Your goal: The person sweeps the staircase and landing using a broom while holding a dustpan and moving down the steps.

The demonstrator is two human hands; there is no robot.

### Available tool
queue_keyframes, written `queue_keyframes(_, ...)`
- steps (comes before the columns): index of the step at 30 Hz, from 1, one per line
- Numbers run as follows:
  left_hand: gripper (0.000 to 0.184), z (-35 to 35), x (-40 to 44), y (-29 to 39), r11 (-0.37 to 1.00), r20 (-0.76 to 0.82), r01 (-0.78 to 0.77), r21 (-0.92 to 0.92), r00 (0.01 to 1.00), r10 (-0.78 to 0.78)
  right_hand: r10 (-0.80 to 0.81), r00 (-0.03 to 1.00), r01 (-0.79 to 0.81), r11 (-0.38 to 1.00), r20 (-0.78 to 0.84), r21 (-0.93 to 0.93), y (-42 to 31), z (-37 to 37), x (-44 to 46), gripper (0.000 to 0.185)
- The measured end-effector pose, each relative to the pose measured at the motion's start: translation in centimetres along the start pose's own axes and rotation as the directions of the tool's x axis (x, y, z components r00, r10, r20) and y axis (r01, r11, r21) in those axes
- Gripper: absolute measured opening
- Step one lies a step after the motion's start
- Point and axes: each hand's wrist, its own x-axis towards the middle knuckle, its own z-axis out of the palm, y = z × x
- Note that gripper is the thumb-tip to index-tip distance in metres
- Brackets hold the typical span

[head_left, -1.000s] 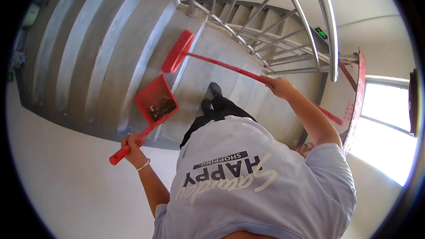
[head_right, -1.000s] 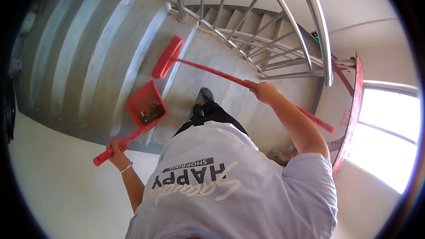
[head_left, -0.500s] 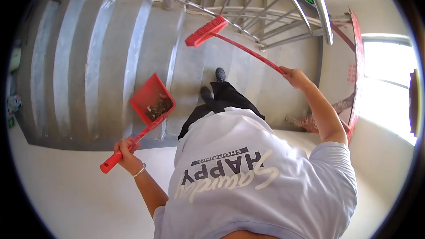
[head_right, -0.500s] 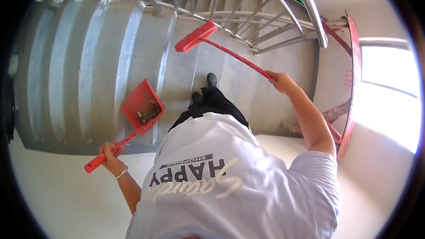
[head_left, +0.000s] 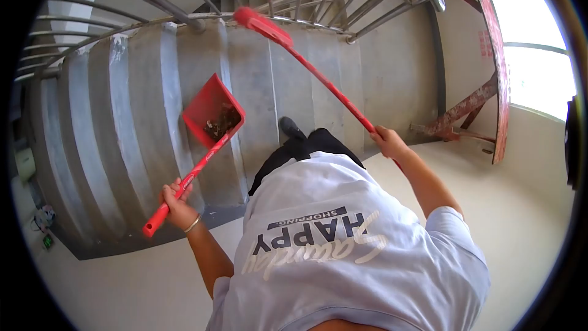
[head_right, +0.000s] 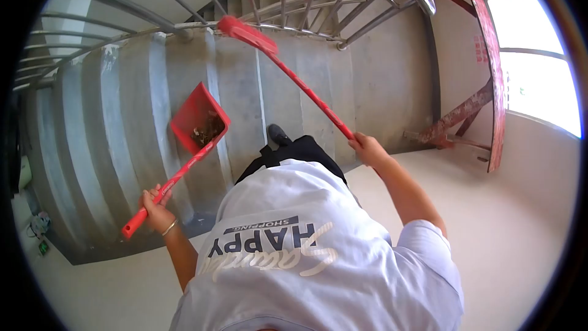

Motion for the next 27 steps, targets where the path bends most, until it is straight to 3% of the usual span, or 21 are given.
queue_keyframes(3, 0.020, -0.5, -1.6, -0.3, 1.000, 0.046, -0.030, 0.001, 0.999, 0.030, -0.214, 0.969, 0.200, 0.973, -0.126, -0.115, 3.6, 5.5, 3.9, 0.032)
queue_keyframes(5, 0.019, 0.2, -1.4, -0.6, 0.999, 0.078, -0.041, -0.001, 0.996, 0.041, 0.088, 0.996, -0.088, 0.996, 0.016, 0.019, 2.1, 7.5, 6.1, 0.036)
queue_keyframes(6, 0.019, 0.8, -1.3, -0.9, 0.999, 0.068, -0.051, 0.012, 0.996, 0.050, 0.081, 0.997, -0.081, 0.996, 0.017, 0.023, 2.6, 8.1, 7.9, 0.036)
queue_keyframes(8, 0.019, -0.6, -1.3, -1.2, 0.997, 0.053, -0.071, 0.024, 0.996, 0.070, 0.328, 0.930, -0.341, 0.938, 0.165, 0.058, 2.3, 10.5, 9.3, 0.038)
queue_keyframes(12, 0.018, -1.1, -1.7, -1.7, 0.997, 0.061, -0.046, 0.061, 0.997, 0.043, 0.273, 0.953, -0.289, 0.949, 0.136, 0.125, 5.1, 7.2, 7.8, 0.038)
queue_keyframes(16, 0.018, -1.3, -0.7, -2.3, 0.999, 0.056, -0.041, 0.024, 0.998, 0.039, 0.369, 0.930, -0.368, 0.929, -0.009, 0.046, 5.8, 4.6, 5.6, 0.036)
queue_keyframes(19, 0.018, -0.8, -2.3, -1.0, 0.998, 0.064, -0.063, 0.028, 0.996, 0.061, 0.420, 0.902, -0.418, 0.908, -0.104, 0.044, 10.2, 3.0, 3.6, 0.035)
queue_keyframes(21, 0.019, -0.1, -3.2, -0.1, 0.997, 0.090, -0.066, 0.042, 0.994, 0.062, 0.451, 0.885, -0.433, 0.889, -0.117, 0.148, 12.1, 1.5, 1.8, 0.035)
queue_keyframes(24, 0.020, 1.3, -3.6, 1.6, 0.995, 0.130, -0.074, 0.062, 0.989, 0.066, 0.486, 0.873, -0.409, 0.773, -0.038, 0.485, 14.3, -0.1, -0.2, 0.028)
queue_keyframes(25, 0.019, 1.7, -4.0, 2.0, 0.995, 0.142, -0.073, 0.072, 0.988, 0.062, 0.495, 0.868, -0.415, 0.765, -0.036, 0.492, 15.4, -0.3, -0.7, 0.028)
queue_keyframes(27, 0.018, 2.2, -5.0, 3.2, 0.994, 0.163, -0.077, 0.083, 0.985, 0.062, 0.440, 0.897, -0.285, 0.503, 0.042, 0.816, 15.7, -0.6, -2.3, 0.020)
